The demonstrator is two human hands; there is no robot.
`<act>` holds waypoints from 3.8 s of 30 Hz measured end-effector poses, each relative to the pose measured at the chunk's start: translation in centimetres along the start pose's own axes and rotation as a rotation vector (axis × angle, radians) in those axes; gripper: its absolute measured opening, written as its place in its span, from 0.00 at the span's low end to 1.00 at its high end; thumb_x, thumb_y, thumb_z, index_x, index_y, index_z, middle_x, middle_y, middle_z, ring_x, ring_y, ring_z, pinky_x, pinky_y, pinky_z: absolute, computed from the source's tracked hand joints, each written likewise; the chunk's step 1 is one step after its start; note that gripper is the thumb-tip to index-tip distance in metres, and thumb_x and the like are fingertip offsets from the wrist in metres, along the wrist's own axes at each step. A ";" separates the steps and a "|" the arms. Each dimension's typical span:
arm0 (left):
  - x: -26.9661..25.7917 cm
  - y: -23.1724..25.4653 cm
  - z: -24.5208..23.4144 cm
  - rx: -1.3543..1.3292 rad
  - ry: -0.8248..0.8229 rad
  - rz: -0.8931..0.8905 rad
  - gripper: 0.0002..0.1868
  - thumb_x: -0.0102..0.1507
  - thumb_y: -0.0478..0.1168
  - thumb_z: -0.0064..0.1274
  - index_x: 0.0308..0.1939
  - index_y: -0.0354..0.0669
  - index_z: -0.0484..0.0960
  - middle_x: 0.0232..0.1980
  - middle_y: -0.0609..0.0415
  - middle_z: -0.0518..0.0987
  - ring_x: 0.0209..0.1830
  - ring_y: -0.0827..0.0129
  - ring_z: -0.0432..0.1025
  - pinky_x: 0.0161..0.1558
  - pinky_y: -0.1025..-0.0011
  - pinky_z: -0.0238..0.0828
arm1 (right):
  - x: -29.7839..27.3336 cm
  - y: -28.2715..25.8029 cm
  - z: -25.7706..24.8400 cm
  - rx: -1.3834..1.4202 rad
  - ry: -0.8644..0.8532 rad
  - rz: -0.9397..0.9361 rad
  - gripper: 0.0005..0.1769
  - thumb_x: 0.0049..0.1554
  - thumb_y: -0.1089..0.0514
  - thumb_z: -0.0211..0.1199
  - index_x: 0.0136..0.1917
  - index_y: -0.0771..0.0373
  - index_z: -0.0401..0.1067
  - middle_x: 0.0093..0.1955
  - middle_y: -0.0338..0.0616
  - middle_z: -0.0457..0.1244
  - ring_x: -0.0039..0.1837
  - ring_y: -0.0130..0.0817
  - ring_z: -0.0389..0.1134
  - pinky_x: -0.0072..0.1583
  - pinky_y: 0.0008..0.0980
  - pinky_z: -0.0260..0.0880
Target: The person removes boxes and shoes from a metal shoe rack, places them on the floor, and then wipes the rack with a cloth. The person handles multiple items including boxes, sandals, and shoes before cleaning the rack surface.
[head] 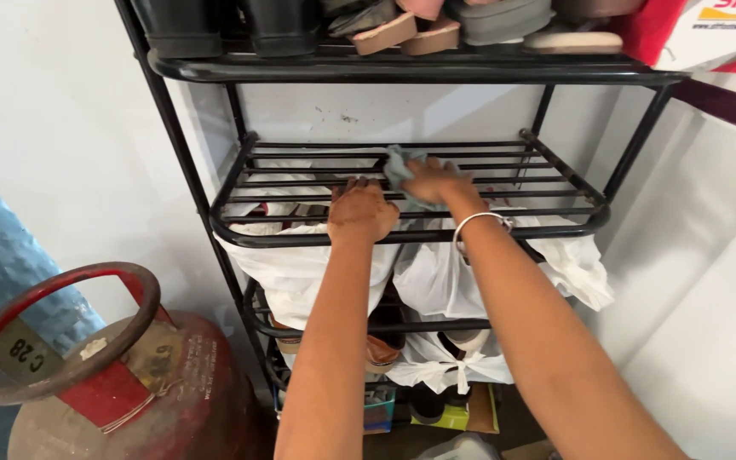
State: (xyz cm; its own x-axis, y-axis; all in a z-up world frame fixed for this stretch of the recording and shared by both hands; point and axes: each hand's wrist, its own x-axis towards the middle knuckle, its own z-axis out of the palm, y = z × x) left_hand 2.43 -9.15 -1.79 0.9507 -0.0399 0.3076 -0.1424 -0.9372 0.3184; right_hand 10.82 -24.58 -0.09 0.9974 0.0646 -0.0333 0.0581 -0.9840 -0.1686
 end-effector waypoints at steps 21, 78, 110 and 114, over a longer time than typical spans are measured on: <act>-0.6 0.9 -1.0 -0.020 -0.090 -0.036 0.40 0.63 0.59 0.46 0.74 0.42 0.62 0.80 0.51 0.56 0.81 0.59 0.46 0.77 0.55 0.37 | -0.1 -0.6 0.3 -0.052 0.097 0.028 0.42 0.60 0.35 0.51 0.83 0.44 0.46 0.84 0.52 0.43 0.84 0.53 0.40 0.78 0.59 0.43; -1.6 0.5 -1.1 0.117 0.153 0.078 0.28 0.64 0.49 0.45 0.65 0.41 0.73 0.69 0.48 0.74 0.76 0.61 0.63 0.77 0.61 0.51 | -3.9 9.6 -1.1 0.054 0.182 0.128 0.39 0.62 0.38 0.45 0.84 0.39 0.43 0.87 0.48 0.39 0.85 0.50 0.39 0.80 0.62 0.36; 0.1 0.4 -0.3 0.064 -0.118 -0.008 0.31 0.66 0.56 0.40 0.72 0.51 0.67 0.81 0.55 0.54 0.82 0.60 0.44 0.78 0.49 0.34 | 4.5 2.5 2.5 -0.140 0.183 -0.238 0.38 0.54 0.57 0.56 0.78 0.48 0.58 0.72 0.60 0.59 0.72 0.57 0.61 0.69 0.50 0.63; -0.2 0.0 0.4 0.010 0.104 0.035 0.24 0.65 0.50 0.44 0.62 0.47 0.77 0.69 0.48 0.71 0.74 0.57 0.61 0.76 0.50 0.46 | 1.1 -2.7 1.3 -0.083 0.171 -0.400 0.32 0.54 0.53 0.59 0.73 0.44 0.64 0.69 0.56 0.62 0.70 0.55 0.63 0.68 0.48 0.65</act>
State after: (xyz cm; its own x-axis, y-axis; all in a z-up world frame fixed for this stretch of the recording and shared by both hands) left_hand 2.31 -9.24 -2.21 0.9112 -0.0373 0.4103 -0.1723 -0.9392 0.2971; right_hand 11.69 -21.60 -0.96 0.8882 0.4211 0.1835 0.4371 -0.8977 -0.0555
